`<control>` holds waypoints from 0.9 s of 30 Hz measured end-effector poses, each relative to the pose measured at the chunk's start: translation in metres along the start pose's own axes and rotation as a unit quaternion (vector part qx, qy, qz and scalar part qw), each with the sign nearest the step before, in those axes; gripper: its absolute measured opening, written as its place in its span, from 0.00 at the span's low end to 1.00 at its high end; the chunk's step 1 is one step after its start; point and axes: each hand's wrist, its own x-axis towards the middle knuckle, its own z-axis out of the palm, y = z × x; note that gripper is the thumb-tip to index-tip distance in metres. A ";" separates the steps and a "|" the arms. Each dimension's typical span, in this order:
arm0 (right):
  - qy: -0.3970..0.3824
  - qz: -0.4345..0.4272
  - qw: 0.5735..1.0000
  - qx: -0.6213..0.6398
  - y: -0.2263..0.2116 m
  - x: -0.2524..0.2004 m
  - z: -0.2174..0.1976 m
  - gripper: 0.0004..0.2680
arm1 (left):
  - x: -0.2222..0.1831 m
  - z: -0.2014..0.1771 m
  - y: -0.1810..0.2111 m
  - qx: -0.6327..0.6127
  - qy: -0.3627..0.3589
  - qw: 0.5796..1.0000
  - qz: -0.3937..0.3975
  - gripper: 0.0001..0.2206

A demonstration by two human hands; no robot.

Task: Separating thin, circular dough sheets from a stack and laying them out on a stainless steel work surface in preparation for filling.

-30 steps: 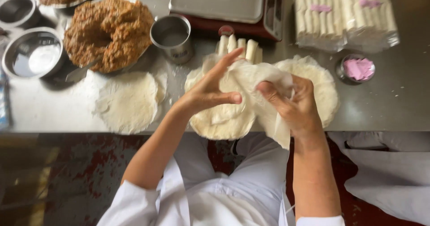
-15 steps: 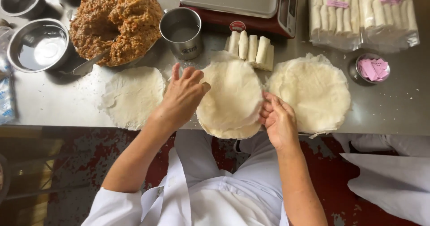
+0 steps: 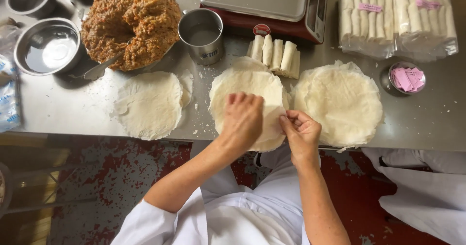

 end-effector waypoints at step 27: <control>0.090 -0.203 0.940 -0.258 -0.001 0.016 0.014 0.06 | 0.028 0.031 -0.019 -0.183 0.034 0.972 -0.140 0.01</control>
